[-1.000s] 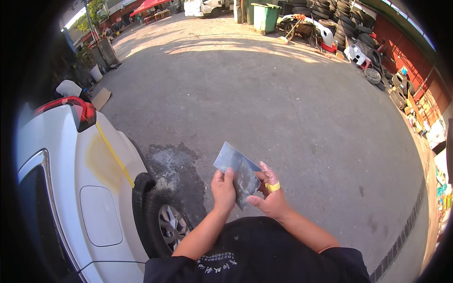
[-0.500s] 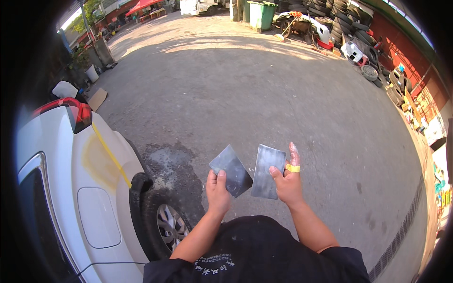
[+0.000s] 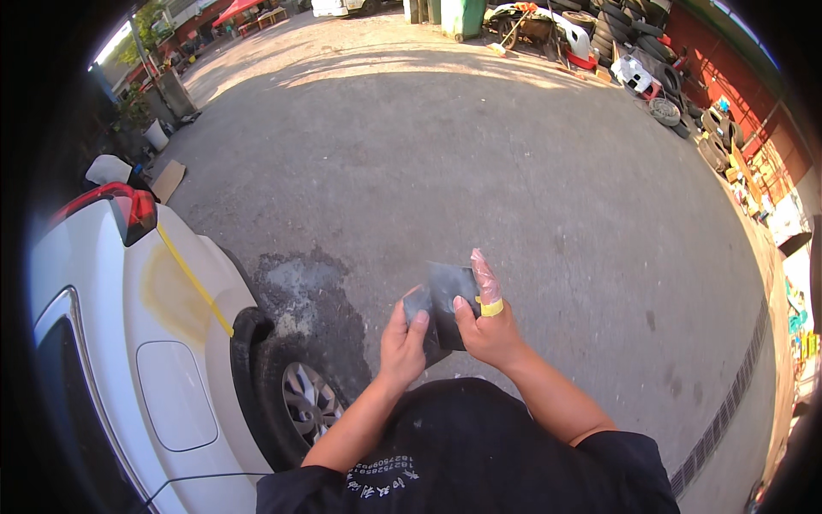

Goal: The person applies a beige body filler to a taped-off section on the rear quarter panel of a white car using a metal spreader. They repeatedly smooth the filler, scrape excess material onto the spreader, and adjust the yellow masking tape to refine the edges.

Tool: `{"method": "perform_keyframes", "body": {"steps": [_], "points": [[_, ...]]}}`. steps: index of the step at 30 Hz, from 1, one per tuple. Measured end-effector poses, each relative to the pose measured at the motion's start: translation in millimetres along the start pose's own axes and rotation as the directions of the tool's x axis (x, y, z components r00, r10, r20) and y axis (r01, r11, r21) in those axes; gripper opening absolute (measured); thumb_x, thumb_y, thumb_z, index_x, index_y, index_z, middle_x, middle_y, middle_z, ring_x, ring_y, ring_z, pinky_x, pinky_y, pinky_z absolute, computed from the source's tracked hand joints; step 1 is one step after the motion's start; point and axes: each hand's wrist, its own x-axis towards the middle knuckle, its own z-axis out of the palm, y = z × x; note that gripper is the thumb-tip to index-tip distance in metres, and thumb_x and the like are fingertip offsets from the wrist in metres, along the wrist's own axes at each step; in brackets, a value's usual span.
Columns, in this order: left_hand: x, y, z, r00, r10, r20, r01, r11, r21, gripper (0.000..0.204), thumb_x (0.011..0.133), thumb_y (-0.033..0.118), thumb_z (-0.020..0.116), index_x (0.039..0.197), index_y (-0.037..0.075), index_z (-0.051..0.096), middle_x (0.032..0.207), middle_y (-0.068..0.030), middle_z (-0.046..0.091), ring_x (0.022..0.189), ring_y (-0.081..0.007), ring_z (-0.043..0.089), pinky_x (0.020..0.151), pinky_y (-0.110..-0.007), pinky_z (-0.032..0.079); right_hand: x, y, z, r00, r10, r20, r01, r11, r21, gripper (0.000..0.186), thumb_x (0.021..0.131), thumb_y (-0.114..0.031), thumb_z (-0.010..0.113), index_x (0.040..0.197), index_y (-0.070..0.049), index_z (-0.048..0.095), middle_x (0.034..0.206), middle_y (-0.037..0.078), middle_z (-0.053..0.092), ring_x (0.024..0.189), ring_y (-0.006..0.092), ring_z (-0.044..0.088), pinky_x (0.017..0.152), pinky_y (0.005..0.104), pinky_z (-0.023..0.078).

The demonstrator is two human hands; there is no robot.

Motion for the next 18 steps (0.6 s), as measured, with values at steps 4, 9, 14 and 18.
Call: {"method": "perform_keyframes", "body": {"steps": [4,9,14,18], "points": [[-0.2,3.0,-1.0,1.0,-0.003,0.022,0.001,0.995,0.097,0.035,0.098,0.015,0.046,0.13,0.0,0.046,0.116,-0.0071,0.059,0.105,-0.0137,0.054,0.093,-0.029,0.042,-0.1,2.7,2.6,0.999,-0.027,-0.042,0.027,1.0,0.009,0.057,0.087,-0.002,0.051,0.139,0.005,0.03,0.141,0.025,0.038,0.13,0.0381,0.039,0.106,0.0385,0.035],[-9.2,-15.3,-5.2,0.994,-0.093,0.065,0.089,0.994,0.058,0.035,0.098,0.015,0.046,0.13,0.001,0.047,0.113,-0.0067,0.06,0.103,-0.0132,0.055,0.091,-0.028,0.043,9.8,1.5,5.5,0.984,-0.175,-0.033,0.175,0.984,-0.02,0.055,0.087,-0.001,0.052,0.138,0.004,0.031,0.14,0.025,0.039,0.129,0.0379,0.041,0.105,0.0388,0.036],[-3.0,11.2,-1.1,0.999,-0.037,-0.004,0.037,0.998,-0.052,0.033,0.098,0.015,0.045,0.128,0.001,0.049,0.111,-0.0062,0.061,0.102,-0.0129,0.056,0.089,-0.028,0.044,2.8,5.0,0.0,0.995,-0.093,-0.041,0.092,0.995,-0.03,0.055,0.086,-0.001,0.051,0.138,0.003,0.033,0.14,0.025,0.039,0.128,0.0382,0.042,0.105,0.0394,0.036],[0.1,16.1,-11.4,0.99,-0.094,0.102,0.076,0.983,0.17,0.033,0.098,0.015,0.045,0.128,0.002,0.048,0.111,-0.0047,0.06,0.102,-0.0104,0.053,0.09,-0.027,0.042,4.5,3.2,0.4,0.995,-0.095,-0.015,0.094,0.994,-0.062,0.056,0.086,-0.002,0.054,0.137,0.004,0.032,0.137,0.026,0.041,0.127,0.0398,0.043,0.104,0.041,0.037]]}}
